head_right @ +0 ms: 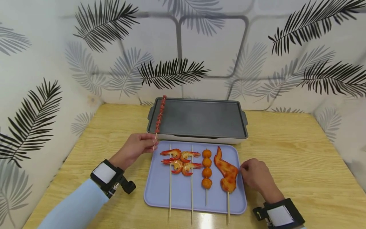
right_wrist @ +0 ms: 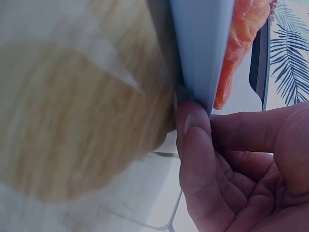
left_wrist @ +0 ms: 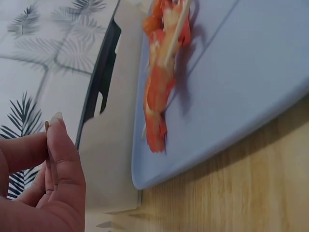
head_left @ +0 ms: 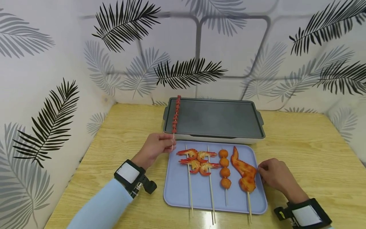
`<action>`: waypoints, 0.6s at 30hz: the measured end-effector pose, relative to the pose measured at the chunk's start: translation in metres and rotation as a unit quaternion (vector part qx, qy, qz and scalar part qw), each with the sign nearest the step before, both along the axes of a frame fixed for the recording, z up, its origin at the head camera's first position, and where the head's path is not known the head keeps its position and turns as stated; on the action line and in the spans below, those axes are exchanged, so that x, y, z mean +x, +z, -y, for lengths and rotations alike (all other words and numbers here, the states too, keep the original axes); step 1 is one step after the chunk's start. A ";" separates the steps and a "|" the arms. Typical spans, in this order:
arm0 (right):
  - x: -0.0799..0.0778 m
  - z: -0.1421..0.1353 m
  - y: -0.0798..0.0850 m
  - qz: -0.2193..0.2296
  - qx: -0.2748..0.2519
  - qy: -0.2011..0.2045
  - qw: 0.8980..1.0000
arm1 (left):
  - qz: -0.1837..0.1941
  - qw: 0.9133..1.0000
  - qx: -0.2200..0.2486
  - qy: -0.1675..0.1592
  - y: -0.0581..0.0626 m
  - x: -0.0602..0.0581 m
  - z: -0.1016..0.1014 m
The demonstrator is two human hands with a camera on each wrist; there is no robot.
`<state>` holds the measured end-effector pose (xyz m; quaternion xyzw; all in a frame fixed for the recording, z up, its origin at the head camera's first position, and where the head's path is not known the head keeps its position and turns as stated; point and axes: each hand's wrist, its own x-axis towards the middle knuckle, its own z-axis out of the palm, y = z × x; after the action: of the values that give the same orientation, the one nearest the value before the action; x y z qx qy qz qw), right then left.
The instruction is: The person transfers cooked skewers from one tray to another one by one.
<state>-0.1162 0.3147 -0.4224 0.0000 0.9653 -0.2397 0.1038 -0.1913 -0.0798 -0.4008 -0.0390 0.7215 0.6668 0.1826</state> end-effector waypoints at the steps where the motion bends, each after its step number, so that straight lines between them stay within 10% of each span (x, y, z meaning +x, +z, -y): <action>1: 0.000 0.000 0.000 0.001 -0.001 -0.001 1.000 | 0.001 1.000 0.000 0.000 0.000 0.003 0.000; 18: -0.001 -0.003 -0.003 -0.002 -0.011 0.003 1.000 | 0.035 0.998 0.019 -0.054 0.011 0.084 0.010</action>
<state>-0.1176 0.3181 -0.4252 -0.0048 0.9629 -0.2496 0.1024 -0.1070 -0.0894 -0.3900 -0.0203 0.7027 0.6680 0.2441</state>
